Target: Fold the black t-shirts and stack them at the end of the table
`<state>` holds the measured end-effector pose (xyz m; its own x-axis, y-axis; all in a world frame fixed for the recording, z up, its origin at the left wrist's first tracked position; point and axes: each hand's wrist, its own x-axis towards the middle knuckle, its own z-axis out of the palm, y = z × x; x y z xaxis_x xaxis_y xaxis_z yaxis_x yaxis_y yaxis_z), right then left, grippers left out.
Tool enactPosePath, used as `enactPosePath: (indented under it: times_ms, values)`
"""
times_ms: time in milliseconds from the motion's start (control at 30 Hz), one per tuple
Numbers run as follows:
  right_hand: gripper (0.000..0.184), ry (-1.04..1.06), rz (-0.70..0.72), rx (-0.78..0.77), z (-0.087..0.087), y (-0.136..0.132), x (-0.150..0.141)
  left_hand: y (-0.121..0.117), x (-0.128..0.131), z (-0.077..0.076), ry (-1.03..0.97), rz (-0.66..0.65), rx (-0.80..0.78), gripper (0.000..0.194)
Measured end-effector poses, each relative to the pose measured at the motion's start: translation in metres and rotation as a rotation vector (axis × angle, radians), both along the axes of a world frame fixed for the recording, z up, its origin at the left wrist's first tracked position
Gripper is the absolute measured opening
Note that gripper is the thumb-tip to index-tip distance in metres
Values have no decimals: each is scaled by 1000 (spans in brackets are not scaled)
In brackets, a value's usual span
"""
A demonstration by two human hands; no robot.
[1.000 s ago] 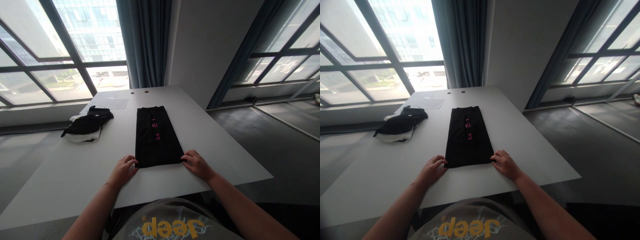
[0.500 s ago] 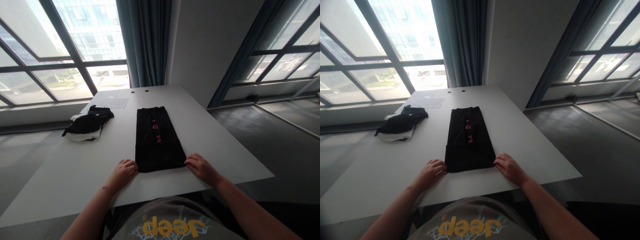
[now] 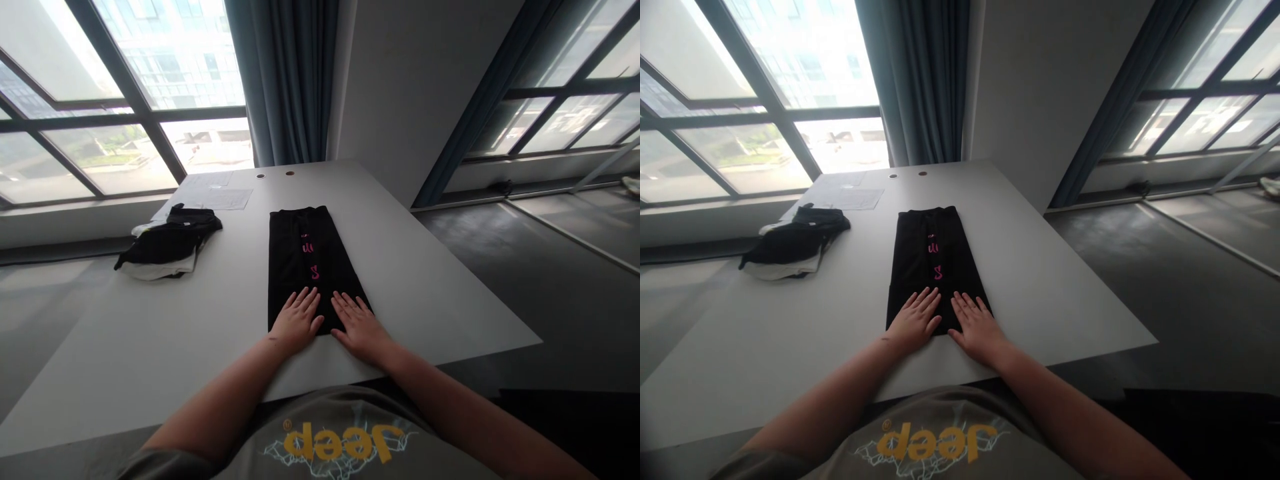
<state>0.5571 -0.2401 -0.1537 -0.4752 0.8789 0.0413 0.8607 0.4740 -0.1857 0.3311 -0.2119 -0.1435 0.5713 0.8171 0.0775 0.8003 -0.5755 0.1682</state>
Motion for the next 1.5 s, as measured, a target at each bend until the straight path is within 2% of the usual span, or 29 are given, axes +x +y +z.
enactPosePath:
  times_ms: [133,233,367,467,533,600,700,800,1000,1100,1267,1500]
  values:
    - [69,-89,-199,-41,-9,10,29,2,-19,-7,43,140,10,62]
    - [69,-86,-306,13,-18,16,49,1,-36,-12,11,225,35,64]
    - [71,1,-351,178,-31,19,59,6,-50,-26,-73,276,91,66]
    - [72,54,-315,284,-31,25,54,19,-57,-34,-126,312,118,66]
    - [72,51,-281,269,-25,37,47,35,-62,-34,-137,329,87,66]
    - [70,11,-248,184,-17,56,40,57,-69,-29,-139,318,17,66]
    - [68,-61,-199,22,-6,92,32,95,-81,-17,-171,228,-60,65]
    - [65,-91,-187,-53,-5,122,33,127,-92,-10,-187,166,-75,61]
    - [59,-53,-179,23,-17,154,56,169,-97,-18,-170,243,18,56]
    - [60,-52,-195,40,-18,174,67,193,-96,-20,-172,309,44,56]
    - [62,-15,-187,25,-13,225,72,243,-97,-15,-158,454,13,57]
    - [64,76,-212,15,-14,302,55,302,-100,-12,-180,440,-13,56]
